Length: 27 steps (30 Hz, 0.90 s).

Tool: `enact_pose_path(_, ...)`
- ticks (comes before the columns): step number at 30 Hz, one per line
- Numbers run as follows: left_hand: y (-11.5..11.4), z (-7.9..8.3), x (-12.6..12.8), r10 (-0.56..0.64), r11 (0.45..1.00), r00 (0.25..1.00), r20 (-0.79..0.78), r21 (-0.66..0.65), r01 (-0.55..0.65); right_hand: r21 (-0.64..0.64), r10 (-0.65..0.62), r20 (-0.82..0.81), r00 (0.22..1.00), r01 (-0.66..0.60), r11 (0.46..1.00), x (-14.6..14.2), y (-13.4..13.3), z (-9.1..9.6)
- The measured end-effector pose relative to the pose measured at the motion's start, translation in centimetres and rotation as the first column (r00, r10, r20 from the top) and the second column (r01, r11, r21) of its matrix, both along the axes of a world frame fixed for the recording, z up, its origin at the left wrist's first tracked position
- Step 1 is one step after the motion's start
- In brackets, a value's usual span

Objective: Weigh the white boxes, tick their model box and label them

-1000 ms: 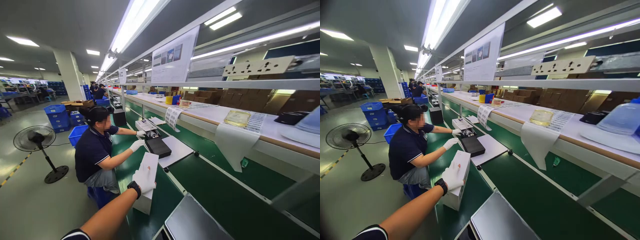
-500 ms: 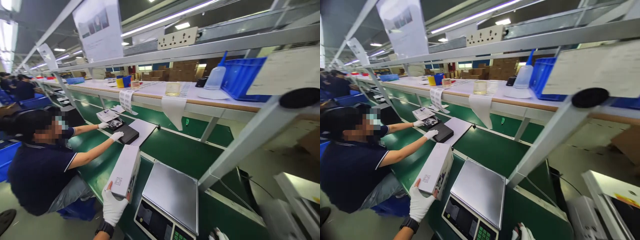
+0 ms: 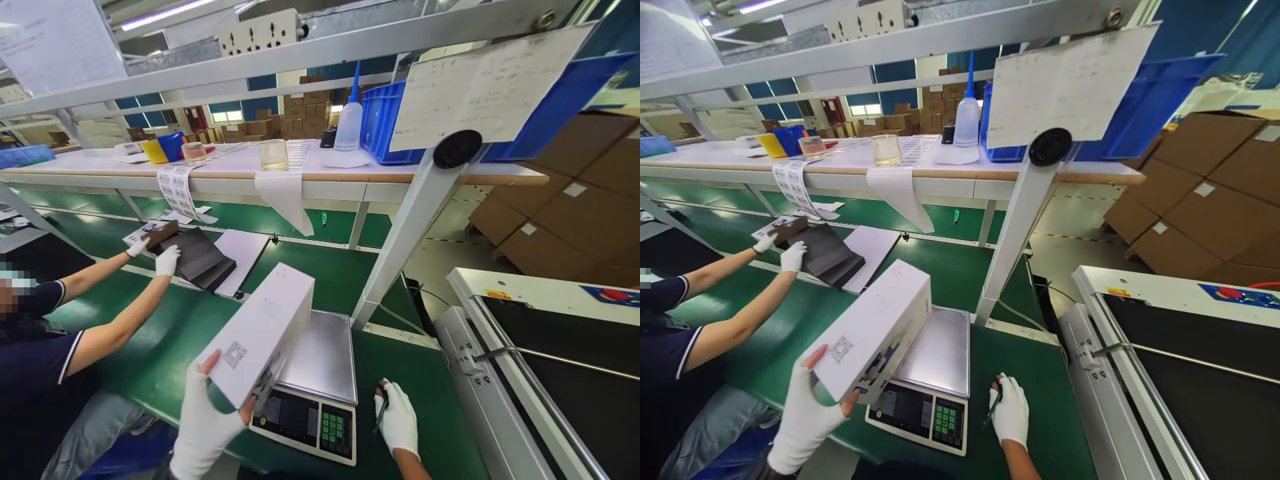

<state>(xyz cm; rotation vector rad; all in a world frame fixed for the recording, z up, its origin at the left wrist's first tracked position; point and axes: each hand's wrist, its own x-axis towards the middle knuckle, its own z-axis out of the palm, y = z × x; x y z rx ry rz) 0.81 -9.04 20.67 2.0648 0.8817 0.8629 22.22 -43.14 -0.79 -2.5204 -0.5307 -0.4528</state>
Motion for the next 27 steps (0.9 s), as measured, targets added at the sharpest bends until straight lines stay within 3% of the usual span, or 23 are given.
enact_pose_path(3,-3.4,1.0,1.8,-0.146,0.989,0.988,-0.05,-0.017,0.145,0.069,-0.018,-0.082,0.996,0.024,0.997,-0.2,0.6,1.2)
enact_pose_path(6,-3.8,0.9,2.9,-0.254,0.922,0.962,0.095,-0.277,0.271,0.127,-0.023,-0.171,0.985,0.045,0.991,-0.4,0.8,2.0)
enact_pose_path(8,-2.2,-0.8,3.2,-0.18,0.859,0.971,0.154,-0.457,0.232,0.133,-0.02,-0.212,0.977,0.049,0.99,-0.5,0.8,2.1)
enact_pose_path(10,0.0,-4.2,2.8,-0.088,0.845,0.995,0.045,-0.525,0.099,0.133,-0.017,-0.245,0.969,0.051,0.99,-0.6,0.6,1.8)
enact_pose_path(14,3.1,-12.0,-0.1,-0.032,0.884,0.952,-0.306,-0.454,-0.116,0.158,-0.02,-0.292,0.956,0.069,0.985,-0.9,0.4,1.8)
enact_pose_path(17,3.5,-15.3,-2.3,-0.039,0.892,0.911,-0.411,-0.424,-0.153,0.183,-0.024,-0.327,0.945,0.089,0.979,-1.3,0.4,2.3)
enact_pose_path(21,2.9,-16.5,-3.2,-0.076,0.908,0.888,-0.454,-0.399,-0.126,0.224,-0.051,-0.384,0.922,0.147,0.963,-1.6,0.6,3.4)
enact_pose_path(27,2.0,-16.5,-2.9,-0.068,0.93,0.878,-0.473,-0.348,-0.116,0.297,-0.095,-0.517,0.851,0.283,0.912,-1.6,1.4,5.9)
